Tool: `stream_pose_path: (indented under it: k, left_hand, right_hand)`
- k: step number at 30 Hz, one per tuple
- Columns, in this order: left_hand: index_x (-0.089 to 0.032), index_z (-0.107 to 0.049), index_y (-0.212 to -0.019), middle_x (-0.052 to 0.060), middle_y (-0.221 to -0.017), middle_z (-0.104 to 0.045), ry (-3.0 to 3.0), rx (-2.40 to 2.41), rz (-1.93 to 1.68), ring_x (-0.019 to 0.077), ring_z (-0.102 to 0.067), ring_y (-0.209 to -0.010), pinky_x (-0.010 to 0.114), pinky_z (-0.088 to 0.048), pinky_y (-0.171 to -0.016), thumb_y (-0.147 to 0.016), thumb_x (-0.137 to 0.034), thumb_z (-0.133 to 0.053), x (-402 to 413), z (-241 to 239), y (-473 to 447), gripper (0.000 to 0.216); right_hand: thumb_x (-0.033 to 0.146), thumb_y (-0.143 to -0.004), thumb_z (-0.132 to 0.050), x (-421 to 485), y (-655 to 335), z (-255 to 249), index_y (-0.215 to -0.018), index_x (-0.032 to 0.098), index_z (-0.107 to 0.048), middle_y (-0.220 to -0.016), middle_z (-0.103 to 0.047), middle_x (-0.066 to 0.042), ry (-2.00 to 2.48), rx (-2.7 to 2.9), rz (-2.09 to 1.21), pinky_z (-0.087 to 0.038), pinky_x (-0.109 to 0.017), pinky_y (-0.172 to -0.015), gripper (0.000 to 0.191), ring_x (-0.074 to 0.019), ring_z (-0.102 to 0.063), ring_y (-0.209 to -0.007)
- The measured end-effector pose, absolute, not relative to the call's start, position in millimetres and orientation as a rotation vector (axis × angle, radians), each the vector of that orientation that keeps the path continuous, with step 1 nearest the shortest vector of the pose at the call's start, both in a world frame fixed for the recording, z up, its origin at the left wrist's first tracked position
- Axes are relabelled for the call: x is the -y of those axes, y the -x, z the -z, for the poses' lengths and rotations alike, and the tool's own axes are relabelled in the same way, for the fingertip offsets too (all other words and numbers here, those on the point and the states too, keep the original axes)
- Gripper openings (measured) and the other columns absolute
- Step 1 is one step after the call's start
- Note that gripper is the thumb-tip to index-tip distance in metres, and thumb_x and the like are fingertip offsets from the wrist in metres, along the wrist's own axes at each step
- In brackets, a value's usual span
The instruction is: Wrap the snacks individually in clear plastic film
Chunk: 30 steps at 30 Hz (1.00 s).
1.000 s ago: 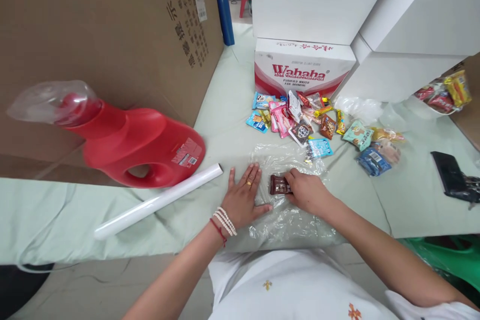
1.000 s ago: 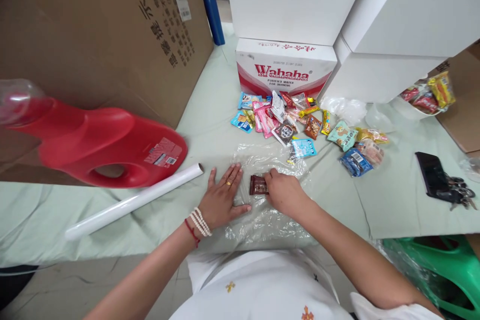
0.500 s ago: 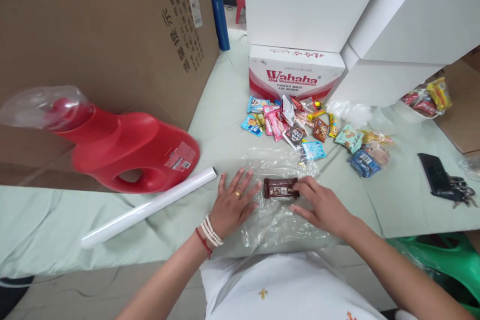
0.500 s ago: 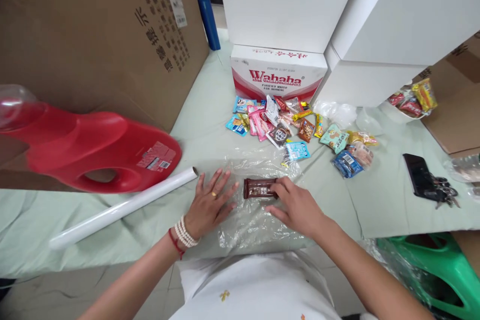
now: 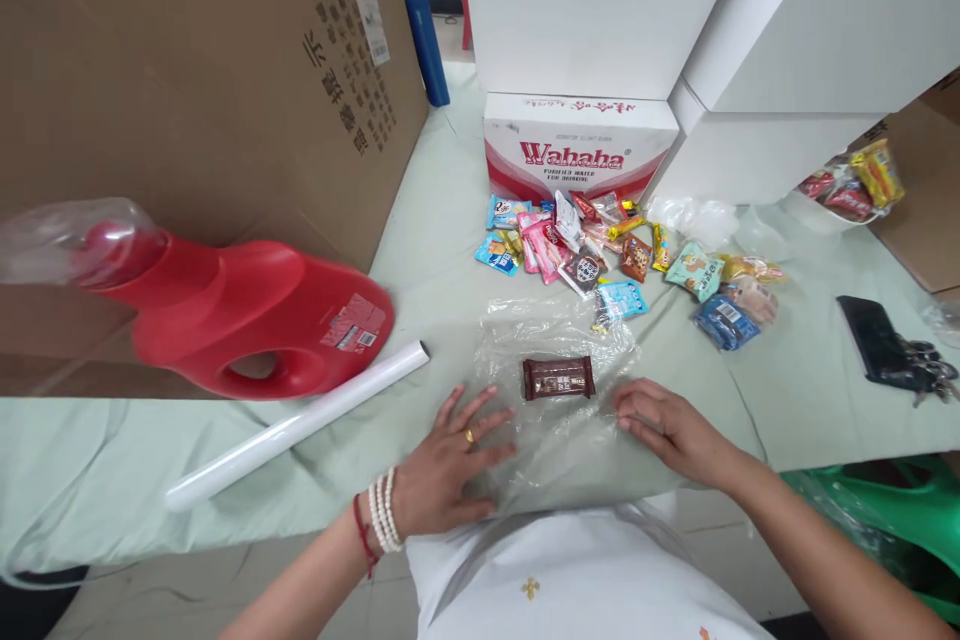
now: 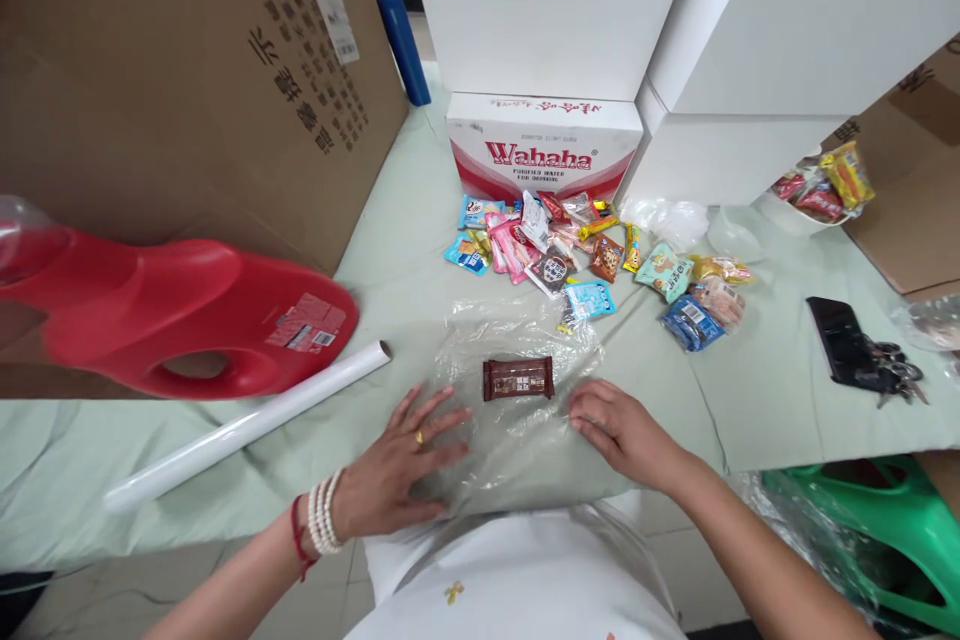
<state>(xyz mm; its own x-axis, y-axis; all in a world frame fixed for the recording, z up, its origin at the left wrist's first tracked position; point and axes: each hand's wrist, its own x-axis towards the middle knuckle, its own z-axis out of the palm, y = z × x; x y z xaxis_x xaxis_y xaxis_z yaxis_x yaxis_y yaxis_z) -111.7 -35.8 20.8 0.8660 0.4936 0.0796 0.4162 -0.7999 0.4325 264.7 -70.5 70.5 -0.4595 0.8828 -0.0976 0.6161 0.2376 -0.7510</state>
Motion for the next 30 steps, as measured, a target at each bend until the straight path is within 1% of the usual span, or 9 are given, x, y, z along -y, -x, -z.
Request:
stream_pose_path:
  k: [2,4,7,10,14,18,23,26,30]
  left_hand:
    - [-0.033,-0.075,-0.109,0.005,-0.134,-0.071,-2.577,-0.716,-0.331,0.0296,-0.041,-0.15,0.06,-0.019,-0.127,-0.093,-0.033,-0.063,38,-19,105,0.02]
    - [-0.028,-0.073,-0.093,0.004,-0.112,-0.078,-2.44,-0.821,-0.428,0.0235,-0.054,-0.138,0.052,-0.03,-0.124,-0.099,-0.023,-0.052,33,-15,100,0.022]
    - [-0.023,-0.066,-0.088,0.007,-0.099,-0.076,-2.176,-1.148,-0.611,0.0234,-0.063,-0.121,0.044,-0.048,-0.108,-0.102,-0.03,-0.046,12,-7,93,0.026]
    - [-0.021,-0.064,-0.09,0.01,-0.099,-0.073,-2.028,-1.526,-0.745,0.0266,-0.066,-0.103,0.045,-0.054,-0.093,-0.1,-0.039,-0.047,-13,0,84,0.027]
    - [-0.017,-0.063,-0.112,0.015,-0.109,-0.068,-2.125,-1.898,-0.93,0.0336,-0.06,-0.109,0.055,-0.046,-0.101,-0.094,-0.039,-0.056,-21,-10,72,0.029]
    - [-0.021,-0.067,-0.115,0.013,-0.109,-0.067,-2.292,-1.87,-1.104,0.0298,-0.06,-0.106,0.05,-0.046,-0.096,-0.097,-0.019,-0.048,4,-35,51,0.027]
    - [-0.024,-0.066,-0.13,0.012,-0.114,-0.07,-2.577,-1.369,-0.627,0.0258,-0.06,-0.096,0.044,-0.049,-0.086,-0.098,-0.014,-0.043,19,-34,6,0.041]
    - [-0.02,-0.066,-0.132,0.012,-0.096,-0.07,-2.603,-1.437,-0.436,0.0273,-0.059,-0.089,0.043,-0.047,-0.078,-0.101,-0.021,-0.046,17,-20,-11,0.036]
    - [-0.018,-0.064,-0.136,0.012,-0.091,-0.071,-2.595,-1.468,-0.38,0.0282,-0.061,-0.092,0.043,-0.044,-0.077,-0.103,-0.022,-0.046,18,-12,-16,0.038]
  right_hand:
    - [0.039,-0.108,-0.04,54,-266,-79,-0.097,0.021,-0.061,-0.101,-0.067,-0.008,1.406,2.149,-1.129,-0.051,-0.031,-0.084,0.029,-0.0186,-0.063,-0.093]
    - [0.043,-0.107,-0.041,38,-268,-82,-0.094,0.02,-0.062,-0.09,-0.066,-0.005,1.457,2.129,-1.166,-0.049,-0.028,-0.078,0.033,-0.017,-0.062,-0.083]
    - [0.048,-0.104,-0.044,15,-271,-73,-0.092,0.019,-0.063,-0.078,-0.063,-0.001,1.55,2.073,-1.186,-0.044,-0.025,-0.07,0.037,-0.0156,-0.057,-0.073]
    - [0.041,-0.103,-0.044,-6,-273,-65,-0.095,0.017,-0.064,-0.078,-0.063,-0.001,1.688,2.134,-1.154,-0.041,-0.024,-0.066,0.032,-0.0154,-0.056,-0.071]
    - [0.03,-0.102,-0.046,-29,-268,-73,-0.107,0.017,-0.068,-0.099,-0.068,-0.008,1.983,2.34,-0.69,-0.042,-0.027,-0.074,0.026,-0.0199,-0.062,-0.087]
    - [0.031,-0.104,-0.046,-54,-242,-82,-0.129,0.018,-0.064,-0.119,-0.067,-0.012,1.898,2.477,-0.46,-0.044,-0.031,-0.09,0.033,-0.0244,-0.06,-0.112]
    - [0.027,-0.098,-0.056,-86,-195,-62,-0.153,0.012,-0.044,-0.145,-0.056,-0.019,1.876,2.565,-0.536,-0.039,-0.039,-0.108,0.058,-0.0301,-0.046,-0.135]
    - [0.02,-0.092,-0.06,-98,-180,-57,-0.136,0.007,-0.061,-0.126,-0.068,-0.022,2.009,2.498,-0.612,-0.043,-0.038,-0.099,0.046,-0.0329,-0.055,-0.124]
    - [0.017,-0.096,-0.052,-86,-185,-74,-0.116,0.017,-0.072,-0.095,-0.075,-0.007,1.889,2.505,-0.75,-0.044,-0.027,-0.082,0.029,-0.0206,-0.066,-0.092]
